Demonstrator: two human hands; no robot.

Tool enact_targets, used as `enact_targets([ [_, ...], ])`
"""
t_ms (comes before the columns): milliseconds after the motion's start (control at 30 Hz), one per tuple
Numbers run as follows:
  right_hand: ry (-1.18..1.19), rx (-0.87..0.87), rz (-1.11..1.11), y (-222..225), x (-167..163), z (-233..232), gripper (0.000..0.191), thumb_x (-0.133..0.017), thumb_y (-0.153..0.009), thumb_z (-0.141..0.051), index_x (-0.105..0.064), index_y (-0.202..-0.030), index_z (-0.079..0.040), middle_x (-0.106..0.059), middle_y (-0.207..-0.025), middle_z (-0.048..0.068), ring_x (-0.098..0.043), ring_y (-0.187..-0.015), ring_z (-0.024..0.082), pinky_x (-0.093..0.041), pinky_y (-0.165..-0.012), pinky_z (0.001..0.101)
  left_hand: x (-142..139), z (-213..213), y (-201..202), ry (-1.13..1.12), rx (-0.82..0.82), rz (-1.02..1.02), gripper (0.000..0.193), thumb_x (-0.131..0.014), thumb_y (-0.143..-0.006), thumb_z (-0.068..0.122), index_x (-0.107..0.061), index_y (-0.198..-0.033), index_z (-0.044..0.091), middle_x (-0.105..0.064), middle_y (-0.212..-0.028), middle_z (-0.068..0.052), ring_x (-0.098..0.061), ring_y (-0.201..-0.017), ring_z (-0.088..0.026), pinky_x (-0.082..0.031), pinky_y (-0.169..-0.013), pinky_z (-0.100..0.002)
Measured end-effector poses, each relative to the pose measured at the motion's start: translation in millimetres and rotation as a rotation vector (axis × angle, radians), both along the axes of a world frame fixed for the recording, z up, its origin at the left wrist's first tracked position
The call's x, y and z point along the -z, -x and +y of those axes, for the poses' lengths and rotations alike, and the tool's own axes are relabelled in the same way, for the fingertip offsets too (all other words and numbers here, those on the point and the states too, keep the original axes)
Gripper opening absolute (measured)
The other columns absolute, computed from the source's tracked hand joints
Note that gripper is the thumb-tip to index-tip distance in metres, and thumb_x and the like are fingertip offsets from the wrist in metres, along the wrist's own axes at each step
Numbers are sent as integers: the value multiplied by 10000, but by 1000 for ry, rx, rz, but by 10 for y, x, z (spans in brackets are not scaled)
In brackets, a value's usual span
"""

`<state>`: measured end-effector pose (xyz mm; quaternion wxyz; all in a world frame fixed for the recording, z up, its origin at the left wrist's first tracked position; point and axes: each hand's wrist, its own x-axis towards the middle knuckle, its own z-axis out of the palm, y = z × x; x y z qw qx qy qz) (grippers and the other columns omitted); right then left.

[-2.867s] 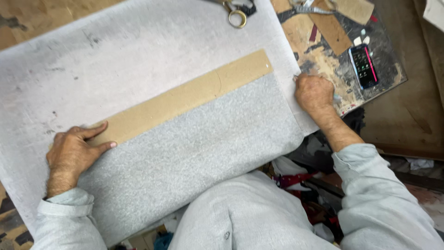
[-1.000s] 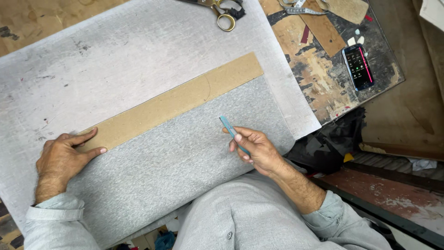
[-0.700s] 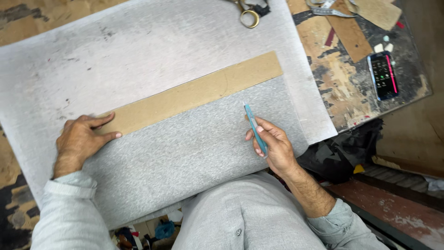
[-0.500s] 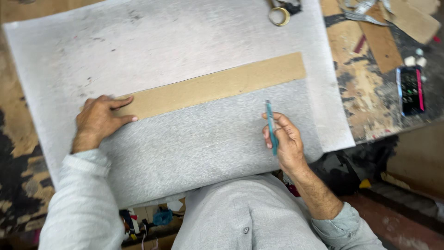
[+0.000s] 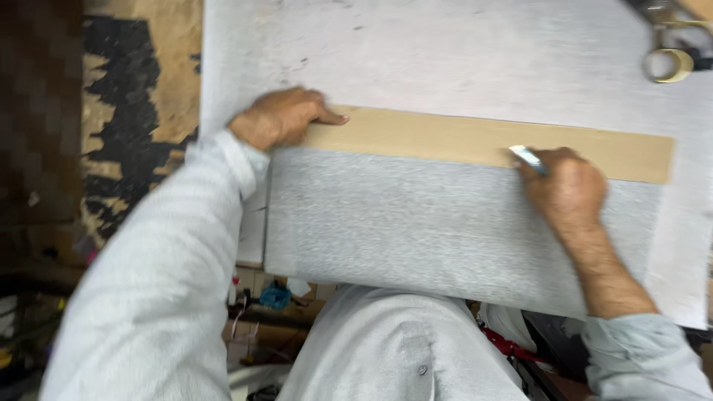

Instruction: The person uses a cardboard template to mark and cut a long strip from a folded piece of gray fabric on a worktable. They trace the template with a blue pen, cut along the marked line with scissors, and repeat the process to produce multiple fabric strips.

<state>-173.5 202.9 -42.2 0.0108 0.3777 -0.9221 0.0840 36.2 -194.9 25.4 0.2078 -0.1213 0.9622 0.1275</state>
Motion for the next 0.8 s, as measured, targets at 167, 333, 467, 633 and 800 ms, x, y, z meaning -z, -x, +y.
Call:
enact_targets([
  [167,-128,124,-201,-87,-206,-301,296,-823,-1003,-401,-814,-1093,-119,-793,-844,104,-718,-646,227,-580,-665,420,42,-659,-205,61,271,69,322,-573,-949,309,-740,-1224,324,-739,-1063,-9,-682,-982,-236,-517,-966,-425],
  [333,100,-152,-373,-699,-193,-1274,201,-640,-1091,-216,-756,-1189,-83,-765,-1121,134,-723,-1005,250,-610,-883,402,154,-937,-187,88,342,25,324,-538,-1010,429,-722,-1240,296,-731,-968,-15,-688,-955,-232,-542,-914,-416],
  [467,422,-35,-1215,-1529,182,-2388,258,-518,-1093,-55,-759,-1184,-53,-606,-1168,146,-603,-1077,259,-555,-958,364,248,-1097,-167,98,360,-147,349,-511,-1028,450,-666,-1327,359,-735,-891,-11,-706,-920,-242,-580,-825,-403],
  [633,399,-478,-329,-2151,380,-3291,127,-741,-952,34,-786,-1053,-27,-663,-943,106,-650,-783,195,-585,-551,306,449,-1277,-139,167,558,13,736,-702,-761,203,-591,-1413,525,-708,-786,29,-710,-851,-212,-615,-728,-390],
  [800,375,-505,-270,-2237,372,-3575,207,-781,-864,19,-806,-1055,-57,-658,-889,105,-659,-782,227,-597,-609,348,546,-1332,-6,45,337,-177,452,-510,-1072,574,-754,-1209,219,-712,-691,-30,-726,-797,-181,-584,-795,-404],
])
